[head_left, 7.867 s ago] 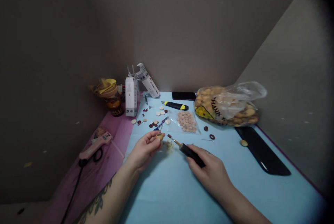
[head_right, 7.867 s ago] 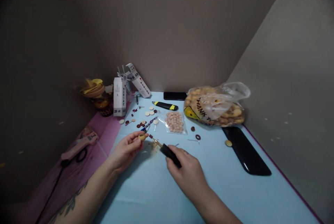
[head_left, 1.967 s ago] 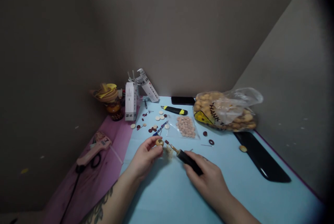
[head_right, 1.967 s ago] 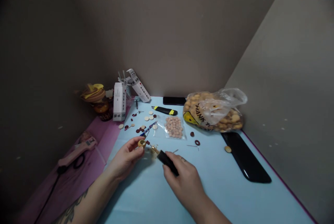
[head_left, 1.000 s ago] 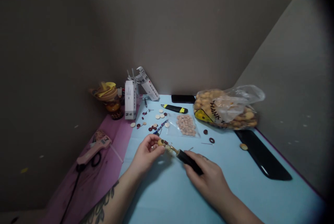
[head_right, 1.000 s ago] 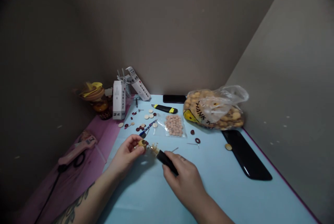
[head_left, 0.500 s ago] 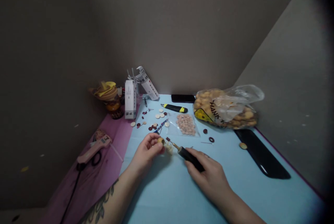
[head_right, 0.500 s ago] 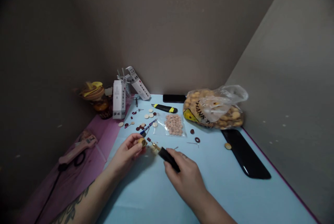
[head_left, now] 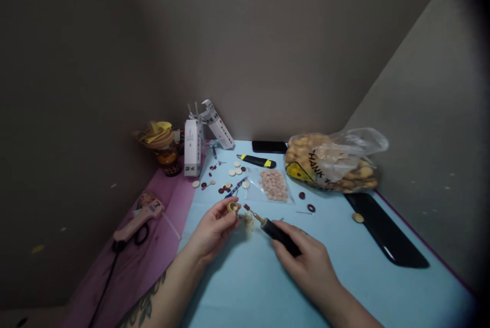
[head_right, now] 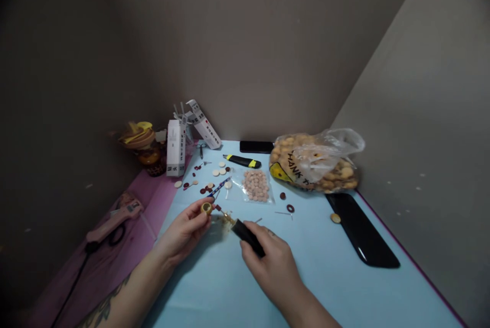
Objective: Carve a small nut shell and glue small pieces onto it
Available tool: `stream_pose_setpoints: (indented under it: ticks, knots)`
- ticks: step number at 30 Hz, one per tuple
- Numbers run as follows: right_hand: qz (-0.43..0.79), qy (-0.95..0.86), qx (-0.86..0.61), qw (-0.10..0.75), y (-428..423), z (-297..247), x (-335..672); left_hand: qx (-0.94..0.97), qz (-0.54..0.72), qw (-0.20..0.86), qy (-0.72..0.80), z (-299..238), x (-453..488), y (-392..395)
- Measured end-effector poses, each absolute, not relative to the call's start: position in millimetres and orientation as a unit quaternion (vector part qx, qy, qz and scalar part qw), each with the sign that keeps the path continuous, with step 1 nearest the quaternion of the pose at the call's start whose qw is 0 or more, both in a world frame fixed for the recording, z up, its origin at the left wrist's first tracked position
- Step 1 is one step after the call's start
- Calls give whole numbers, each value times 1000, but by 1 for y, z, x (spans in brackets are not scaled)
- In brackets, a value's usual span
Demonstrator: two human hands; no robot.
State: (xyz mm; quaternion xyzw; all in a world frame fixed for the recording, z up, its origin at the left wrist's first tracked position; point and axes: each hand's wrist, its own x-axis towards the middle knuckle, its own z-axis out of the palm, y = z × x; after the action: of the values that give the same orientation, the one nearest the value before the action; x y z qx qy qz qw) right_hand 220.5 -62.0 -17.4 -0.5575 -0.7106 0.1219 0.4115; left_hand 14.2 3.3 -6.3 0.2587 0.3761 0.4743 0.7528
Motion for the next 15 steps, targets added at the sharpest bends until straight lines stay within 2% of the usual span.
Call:
stream_pose_setpoints:
  ticks: [9,15]
  knots:
    - [136,-711,-559,404,-62,-17,221,314,463,727,397,-2,17,-1]
    - [117,-710,-562,408,-61,-17,222,150,475,792,352,-2,12,4]
